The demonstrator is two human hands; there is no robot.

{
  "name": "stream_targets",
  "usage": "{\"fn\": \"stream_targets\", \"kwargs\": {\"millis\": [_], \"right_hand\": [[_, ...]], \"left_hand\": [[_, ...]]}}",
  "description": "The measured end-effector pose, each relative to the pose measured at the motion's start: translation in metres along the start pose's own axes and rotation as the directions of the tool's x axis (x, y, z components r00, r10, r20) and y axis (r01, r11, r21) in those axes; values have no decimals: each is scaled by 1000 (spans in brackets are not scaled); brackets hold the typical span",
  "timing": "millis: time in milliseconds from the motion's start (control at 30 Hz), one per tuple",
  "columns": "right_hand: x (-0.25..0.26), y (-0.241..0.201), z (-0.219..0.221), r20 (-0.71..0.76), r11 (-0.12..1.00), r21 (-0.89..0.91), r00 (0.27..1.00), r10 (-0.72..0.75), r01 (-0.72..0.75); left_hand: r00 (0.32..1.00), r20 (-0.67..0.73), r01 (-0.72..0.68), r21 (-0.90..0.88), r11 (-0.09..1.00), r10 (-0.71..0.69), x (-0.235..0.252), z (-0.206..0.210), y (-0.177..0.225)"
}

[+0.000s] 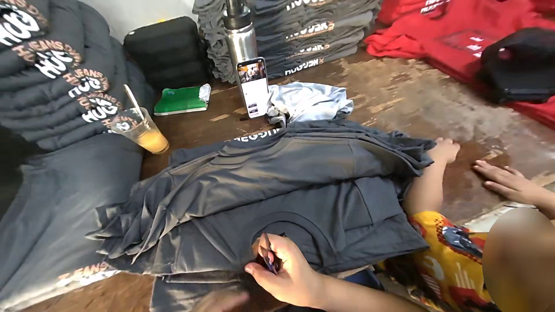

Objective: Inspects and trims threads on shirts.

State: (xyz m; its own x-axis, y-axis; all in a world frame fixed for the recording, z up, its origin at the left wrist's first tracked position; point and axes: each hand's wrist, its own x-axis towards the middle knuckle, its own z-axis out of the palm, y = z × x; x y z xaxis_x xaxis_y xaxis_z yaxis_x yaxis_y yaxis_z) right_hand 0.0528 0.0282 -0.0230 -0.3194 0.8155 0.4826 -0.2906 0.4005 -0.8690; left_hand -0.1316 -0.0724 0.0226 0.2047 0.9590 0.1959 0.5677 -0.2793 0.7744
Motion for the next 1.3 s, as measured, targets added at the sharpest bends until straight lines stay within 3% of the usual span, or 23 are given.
{"fn": "stream_targets", "kwargs": {"millis": [67, 133, 400, 567, 733, 900, 1000, 1100, 1300], "right_hand": [[-1, 1, 0, -10, 999, 40, 1000, 27, -27], [-1, 1, 0, -8, 997, 67, 999, 49, -48], [0, -1, -6, 10, 964, 189, 982, 188, -187], [-1, -1, -5, 12, 960, 188, 978, 208, -206], [-1, -2, -4, 18, 958, 200, 979, 204, -204], [-1, -3, -5, 24, 954, 219, 978, 206, -206], [-2, -1, -4, 51, 970, 174, 985, 166, -172], [-3, 0, -2, 67, 980, 131, 988, 141, -149], [-3, 0, -4, 55, 980, 107, 985, 161, -167]], "left_hand": [[984, -169, 101, 279, 955, -55, 11, 12, 6], [967, -252, 143, 425, 894, -35, 23, 30, 7], [875, -444, 117, 578, 807, 191, 47, 62, -13], [842, -465, 49, 569, 821, 273, 45, 59, -18], [883, -446, -37, 244, 969, 146, 34, 48, -20], [942, -274, -189, 43, 981, 193, 25, 27, -25], [953, -282, -40, 236, 971, 108, 25, 25, -18], [926, -361, 82, 484, 871, 114, 34, 43, -13], [898, -399, 93, 589, 802, 188, 42, 54, -9]]}}
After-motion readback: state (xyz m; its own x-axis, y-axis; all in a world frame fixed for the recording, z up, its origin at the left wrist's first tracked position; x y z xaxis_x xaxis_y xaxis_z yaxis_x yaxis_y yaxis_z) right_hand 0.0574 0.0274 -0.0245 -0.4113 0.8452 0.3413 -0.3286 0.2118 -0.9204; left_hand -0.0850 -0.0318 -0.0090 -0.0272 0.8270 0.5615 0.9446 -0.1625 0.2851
